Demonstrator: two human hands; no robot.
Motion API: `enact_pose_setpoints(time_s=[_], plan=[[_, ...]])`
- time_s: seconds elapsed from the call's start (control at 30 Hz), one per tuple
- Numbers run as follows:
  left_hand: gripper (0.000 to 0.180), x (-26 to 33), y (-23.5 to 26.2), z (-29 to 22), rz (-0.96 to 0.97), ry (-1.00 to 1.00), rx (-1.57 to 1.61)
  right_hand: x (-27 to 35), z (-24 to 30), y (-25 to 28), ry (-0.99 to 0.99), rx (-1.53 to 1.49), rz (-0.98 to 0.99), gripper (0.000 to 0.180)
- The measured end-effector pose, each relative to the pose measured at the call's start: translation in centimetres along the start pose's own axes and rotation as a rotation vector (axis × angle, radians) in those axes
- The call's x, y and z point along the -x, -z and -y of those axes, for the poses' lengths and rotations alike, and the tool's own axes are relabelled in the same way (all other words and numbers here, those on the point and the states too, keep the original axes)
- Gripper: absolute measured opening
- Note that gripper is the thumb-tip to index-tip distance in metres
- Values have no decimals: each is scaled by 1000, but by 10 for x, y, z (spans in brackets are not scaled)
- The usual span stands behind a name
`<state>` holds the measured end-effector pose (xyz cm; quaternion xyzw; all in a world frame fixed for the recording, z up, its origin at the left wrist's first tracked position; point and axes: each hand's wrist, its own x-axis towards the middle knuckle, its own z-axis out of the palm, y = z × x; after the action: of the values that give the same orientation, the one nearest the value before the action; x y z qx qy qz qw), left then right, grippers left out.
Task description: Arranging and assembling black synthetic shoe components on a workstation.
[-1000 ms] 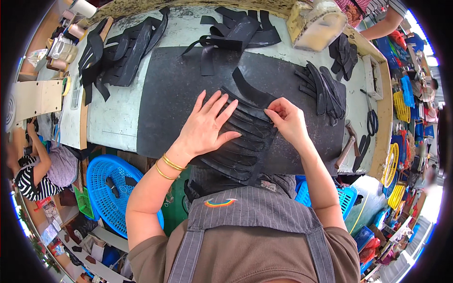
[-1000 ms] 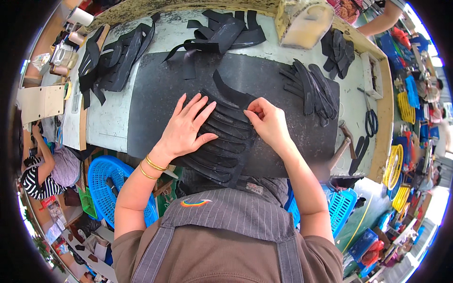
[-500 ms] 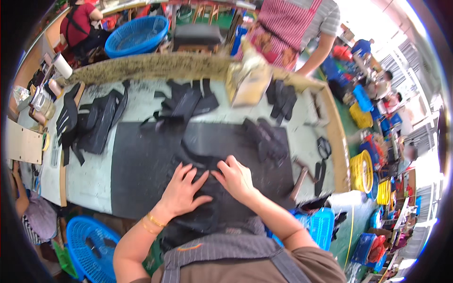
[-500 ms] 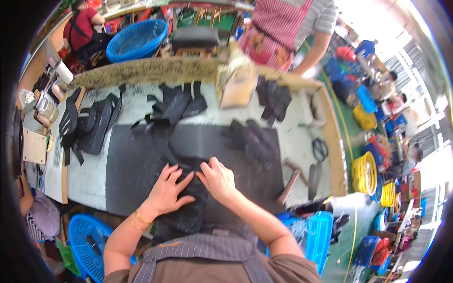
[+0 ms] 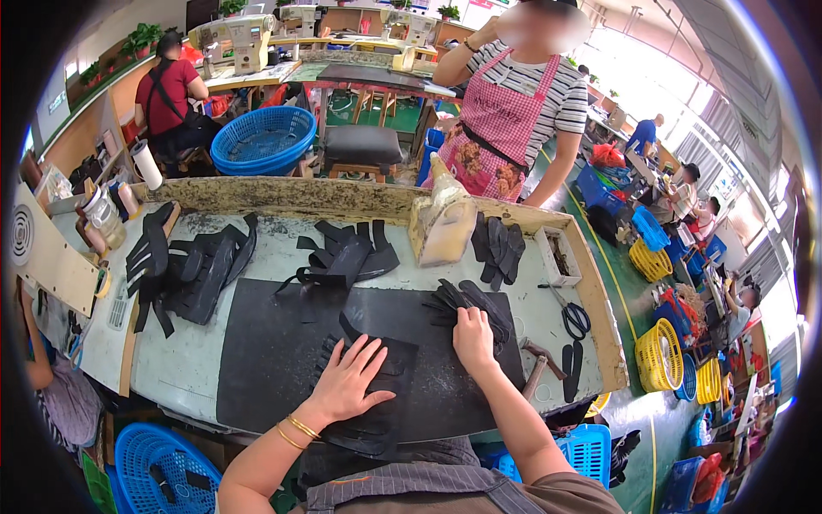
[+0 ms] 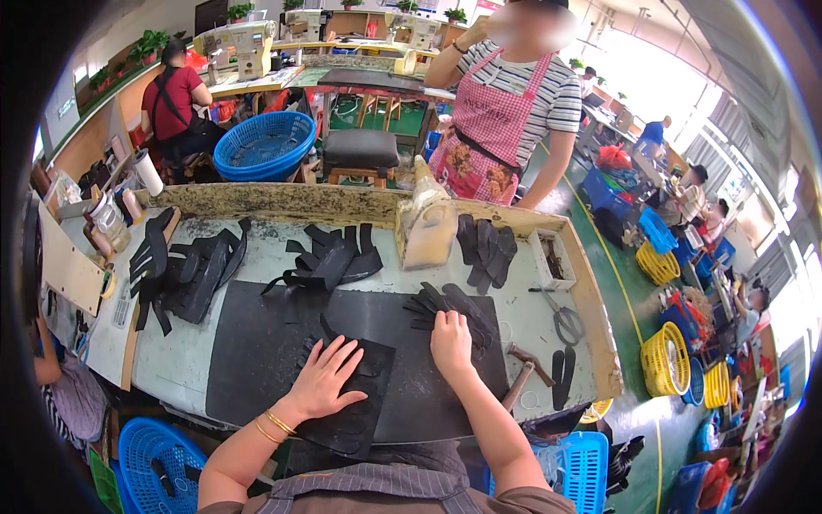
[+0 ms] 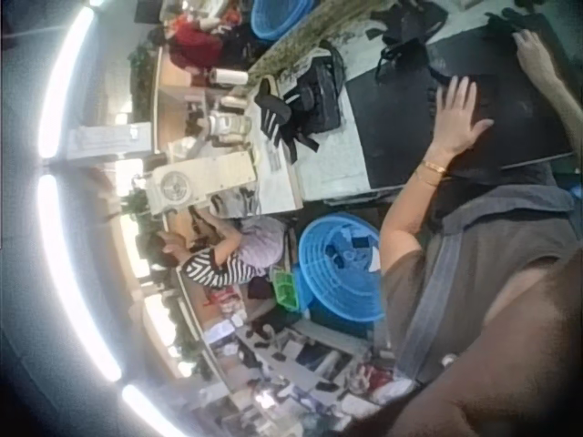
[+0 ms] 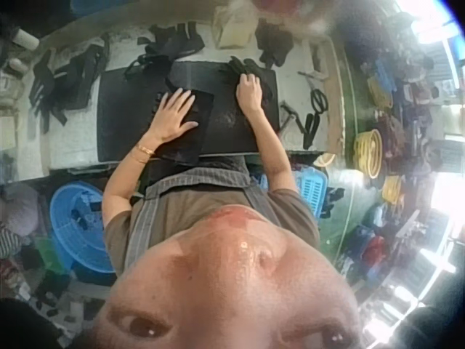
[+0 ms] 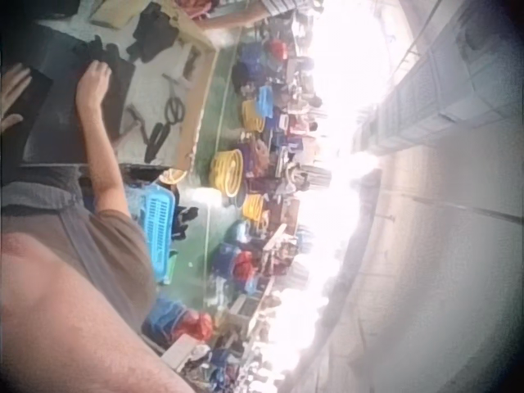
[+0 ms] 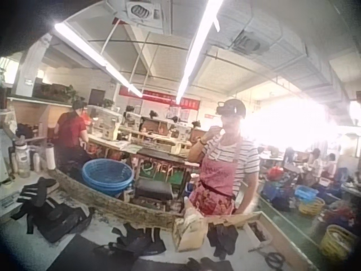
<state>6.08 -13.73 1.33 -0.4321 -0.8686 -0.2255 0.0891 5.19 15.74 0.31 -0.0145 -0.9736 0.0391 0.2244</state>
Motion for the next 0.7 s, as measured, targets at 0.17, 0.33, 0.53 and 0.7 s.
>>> enact_pose_setpoints(time_s=[0.17, 0.33, 0.53, 0.7], plan=[[69, -14, -11, 7, 108, -65, -119, -8, 36, 47, -44, -369, -99, 23], [68, -10, -13, -8, 139, -107, -107, -5, 83, 29, -230, -1128, 302, 20], [75, 2, -11, 10, 122, 31, -58, 27, 74, -23, -424, -1230, 365, 20], [74, -7, 5, 17, 105, 62, -65, 20, 64, -5, -488, -1421, 359, 17]])
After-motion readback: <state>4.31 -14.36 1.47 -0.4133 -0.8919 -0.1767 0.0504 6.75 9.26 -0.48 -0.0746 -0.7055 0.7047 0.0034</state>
